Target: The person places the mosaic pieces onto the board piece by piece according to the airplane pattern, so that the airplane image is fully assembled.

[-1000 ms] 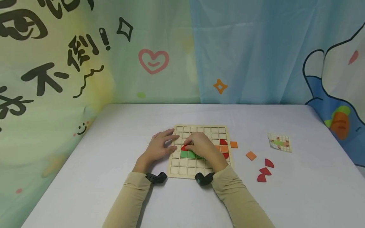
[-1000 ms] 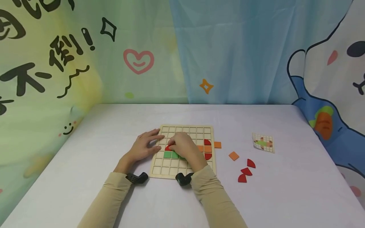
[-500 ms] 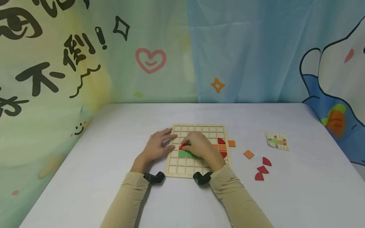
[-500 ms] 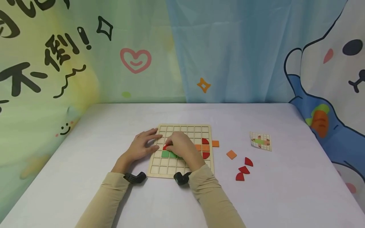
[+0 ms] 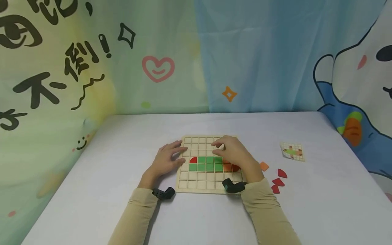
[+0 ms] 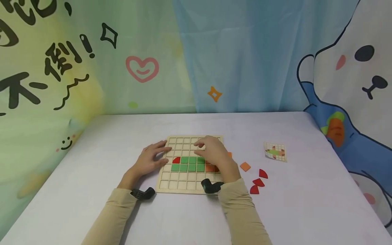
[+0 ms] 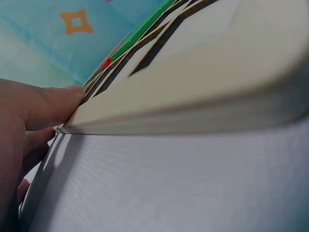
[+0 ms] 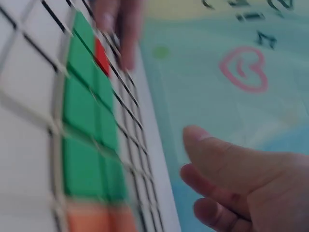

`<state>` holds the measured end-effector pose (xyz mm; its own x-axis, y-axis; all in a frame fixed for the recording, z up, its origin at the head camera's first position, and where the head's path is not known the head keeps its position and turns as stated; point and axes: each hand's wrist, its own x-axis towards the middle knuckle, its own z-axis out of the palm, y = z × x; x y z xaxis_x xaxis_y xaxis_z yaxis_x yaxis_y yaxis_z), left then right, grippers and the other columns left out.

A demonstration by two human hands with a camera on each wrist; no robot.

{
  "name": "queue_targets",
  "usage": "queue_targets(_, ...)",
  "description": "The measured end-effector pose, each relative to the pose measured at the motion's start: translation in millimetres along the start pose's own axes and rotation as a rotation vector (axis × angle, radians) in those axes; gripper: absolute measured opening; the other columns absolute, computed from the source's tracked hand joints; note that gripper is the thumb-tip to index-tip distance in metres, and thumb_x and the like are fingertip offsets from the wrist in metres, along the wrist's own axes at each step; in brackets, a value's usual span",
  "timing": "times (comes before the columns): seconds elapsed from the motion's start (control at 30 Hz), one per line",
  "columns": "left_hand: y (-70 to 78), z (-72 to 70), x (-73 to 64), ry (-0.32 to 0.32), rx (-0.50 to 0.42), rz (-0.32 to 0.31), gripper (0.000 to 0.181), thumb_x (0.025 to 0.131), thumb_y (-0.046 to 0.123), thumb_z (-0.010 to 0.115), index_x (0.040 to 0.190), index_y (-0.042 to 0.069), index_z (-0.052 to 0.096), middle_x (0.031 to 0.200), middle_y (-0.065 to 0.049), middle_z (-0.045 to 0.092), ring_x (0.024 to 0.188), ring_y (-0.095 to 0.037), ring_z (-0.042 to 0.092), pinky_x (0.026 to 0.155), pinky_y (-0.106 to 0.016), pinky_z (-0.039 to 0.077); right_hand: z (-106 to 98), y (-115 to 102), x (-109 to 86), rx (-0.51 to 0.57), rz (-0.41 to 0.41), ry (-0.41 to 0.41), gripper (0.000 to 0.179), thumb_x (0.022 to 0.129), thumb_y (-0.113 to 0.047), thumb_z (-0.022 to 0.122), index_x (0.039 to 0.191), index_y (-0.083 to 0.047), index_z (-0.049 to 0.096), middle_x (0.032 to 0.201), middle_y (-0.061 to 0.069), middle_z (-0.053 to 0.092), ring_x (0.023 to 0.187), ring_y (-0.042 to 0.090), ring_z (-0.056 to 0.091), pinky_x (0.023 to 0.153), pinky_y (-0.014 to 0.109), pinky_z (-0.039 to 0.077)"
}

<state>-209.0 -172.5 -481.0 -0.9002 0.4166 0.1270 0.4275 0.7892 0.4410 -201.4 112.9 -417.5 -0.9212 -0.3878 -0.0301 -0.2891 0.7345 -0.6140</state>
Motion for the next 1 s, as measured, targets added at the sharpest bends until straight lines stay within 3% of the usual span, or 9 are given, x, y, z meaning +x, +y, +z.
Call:
queue_targets(0.13,-2.2,2.0,-0.1,0.003,-0.002,-0.002,0.050,0.088,0.044,0.060,0.133,0.021,0.056,0.152,-0.005,0.038,0.143,-0.025,0.030,0.119,-0.050,0.016,-22.6,28.2,-15.2,0.006,0.066,0.030,0.037,0.090,-0.022,0.065,0.125,-0.010,0.062,0.114,0.015,0.061,0.088,0.024,0.054,0.072,0.036,0.048)
queue_targets(0.27,-0.4,3.9,-0.4,-0.002,-0.010,-0.006,0.050,0.088,0.043,0.061,0.133,0.021,0.056,0.152,-0.005,0.038,0.143,-0.025,0.030,0.119,-0.050,0.016,-46.4,62.6,-40.7,-0.022,0.193,0.040,0.044,0.088,-0.023,0.067,0.130,-0.011,0.057,0.118,0.020,0.056,0.101,0.034,0.051,0.080,0.046,0.048)
queue_targets(0.37,0.9,4.2,-0.7,-0.007,-0.006,-0.005,0.050,0.087,0.041,0.062,0.133,0.020,0.056,0.152,-0.006,0.038,0.143,-0.026,0.030,0.119,-0.051,0.017,-63.5,87.9,-63.7,-0.029,0.281,-0.003,0.052,0.086,-0.025,0.070,0.134,-0.012,0.052,0.123,0.025,0.051,0.109,0.040,0.047,0.084,0.052,0.048)
queue_targets(0.53,0.8,2.4,-0.2,-0.009,0.008,-0.010,0.050,0.087,0.040,0.062,0.133,0.021,0.056,0.152,-0.005,0.037,0.143,-0.025,0.030,0.119,-0.050,0.017,-82.2,121.2,-94.9,0.020,0.362,-0.112,0.063,0.082,-0.031,0.074,0.136,-0.010,0.048,0.132,0.033,0.042,0.117,0.048,0.040,0.086,0.061,0.046)
queue_targets(0.7,0.1,-1.3,-0.5,0.017,0.001,0.003,0.049,0.087,0.039,0.063,0.132,0.020,0.057,0.151,-0.006,0.039,0.142,-0.025,0.031,0.118,-0.052,0.018,-80.8,134.5,-102.4,0.023,0.364,-0.148,0.058,0.077,-0.033,0.078,0.126,-0.012,0.056,0.134,0.034,0.042,0.121,0.050,0.039,0.089,0.067,0.041)
queue_targets(0.83,-0.8,-1.2,-2.4,0.014,-0.006,0.004,0.050,0.087,0.041,0.062,0.132,0.020,0.057,0.151,-0.007,0.039,0.142,-0.026,0.031,0.118,-0.052,0.018,-73.3,133.9,-98.2,-0.025,0.357,-0.095,0.045,0.078,-0.028,0.078,0.117,-0.012,0.062,0.124,0.031,0.049,0.111,0.045,0.044,0.089,0.063,0.041)
queue_targets(1.0,0.5,-0.8,-2.5,0.017,-0.019,0.012,0.050,0.087,0.041,0.062,0.132,0.020,0.057,0.151,-0.007,0.039,0.142,-0.027,0.032,0.117,-0.053,0.018,-65.4,130.2,-92.0,-0.039,0.386,-0.013,0.039,0.081,-0.027,0.075,0.113,-0.010,0.063,0.120,0.030,0.048,0.112,0.045,0.039,0.092,0.065,0.037)
